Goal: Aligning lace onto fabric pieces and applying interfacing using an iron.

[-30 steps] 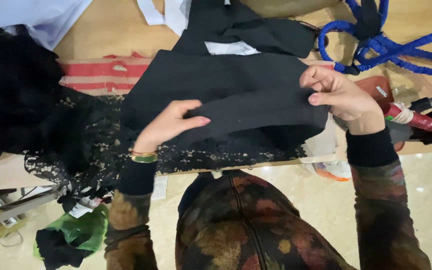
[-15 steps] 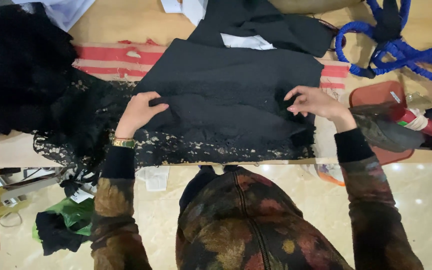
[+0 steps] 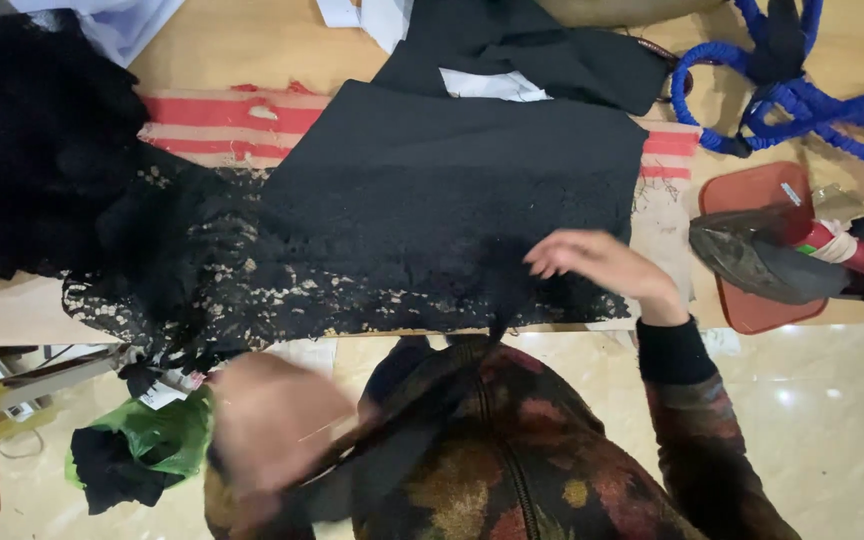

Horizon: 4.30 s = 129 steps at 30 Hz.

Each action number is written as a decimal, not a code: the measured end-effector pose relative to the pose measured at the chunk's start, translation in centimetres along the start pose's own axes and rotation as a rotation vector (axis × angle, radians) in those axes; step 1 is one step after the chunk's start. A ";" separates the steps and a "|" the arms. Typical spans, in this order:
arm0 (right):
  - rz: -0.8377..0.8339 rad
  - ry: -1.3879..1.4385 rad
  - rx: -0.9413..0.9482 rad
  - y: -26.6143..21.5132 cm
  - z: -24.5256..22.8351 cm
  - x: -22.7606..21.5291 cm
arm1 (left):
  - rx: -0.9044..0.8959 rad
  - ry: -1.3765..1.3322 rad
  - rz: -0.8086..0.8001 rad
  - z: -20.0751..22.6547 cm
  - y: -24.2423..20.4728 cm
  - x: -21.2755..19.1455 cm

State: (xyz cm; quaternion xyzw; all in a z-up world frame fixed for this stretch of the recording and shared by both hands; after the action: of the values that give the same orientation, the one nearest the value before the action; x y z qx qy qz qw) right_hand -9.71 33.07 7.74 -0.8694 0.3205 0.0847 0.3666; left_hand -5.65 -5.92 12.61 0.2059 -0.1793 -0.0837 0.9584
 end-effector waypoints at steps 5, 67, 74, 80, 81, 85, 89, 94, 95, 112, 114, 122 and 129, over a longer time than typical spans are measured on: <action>0.715 -0.194 0.197 -1.8 5.1 -3.6 | 0.675 0.053 0.048 4.5 -6.7 1.2; 0.634 -0.583 -0.284 26.2 -8.4 10.7 | -0.638 0.776 2.017 -12.6 -9.8 2.0; 0.554 -0.466 -0.360 23.1 -8.3 10.5 | -0.790 0.869 2.178 -12.8 -15.8 4.4; 0.559 -0.642 -0.432 22.9 -8.1 12.1 | -0.817 1.092 2.018 -8.1 -16.5 4.4; 0.564 -0.640 -0.426 22.6 -8.1 11.9 | -0.816 1.094 2.010 -7.8 -16.7 4.0; 0.606 -0.490 -0.464 19.4 -8.3 9.3 | -0.838 1.256 1.918 -6.2 -16.9 2.0; 0.853 -0.347 0.085 9.2 -6.6 0.4 | -0.833 1.365 1.819 -6.2 -17.2 -0.3; 1.516 -1.423 0.860 -4.2 12.0 -9.7 | -0.800 1.561 1.647 -6.5 -16.5 -2.4; 1.502 -1.109 0.555 -6.0 8.5 -8.4 | -0.866 1.581 1.605 -6.7 -16.6 -2.6; 0.360 -0.781 -0.348 3.7 -2.7 14.9 | -0.762 1.178 1.839 -8.5 -22.1 -5.6; 0.363 -0.873 -0.296 3.9 -0.4 15.2 | -0.760 1.181 1.832 -8.7 -22.3 -5.5; 0.460 -0.781 -0.311 3.3 2.0 14.6 | -0.692 1.164 1.827 -7.8 -21.5 -5.3; 0.392 -0.159 -0.262 3.0 -1.3 10.8 | -0.700 1.154 1.806 -7.6 -21.4 -5.3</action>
State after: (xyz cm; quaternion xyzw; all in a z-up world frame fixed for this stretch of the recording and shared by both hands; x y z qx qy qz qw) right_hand -3.29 25.24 2.80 -0.8215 0.4393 0.2629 0.2512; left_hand -9.52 -21.16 -4.61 -0.2717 0.2406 0.7025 0.6122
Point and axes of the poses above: each hand's wrist, its own y-axis towards the middle knuckle, its own x-axis out of the palm, z = x × y, the point moved 3 cm from there along y, towards the middle knuckle, and after that the axes turned 9 degrees about -y, right-handed, at the moved point
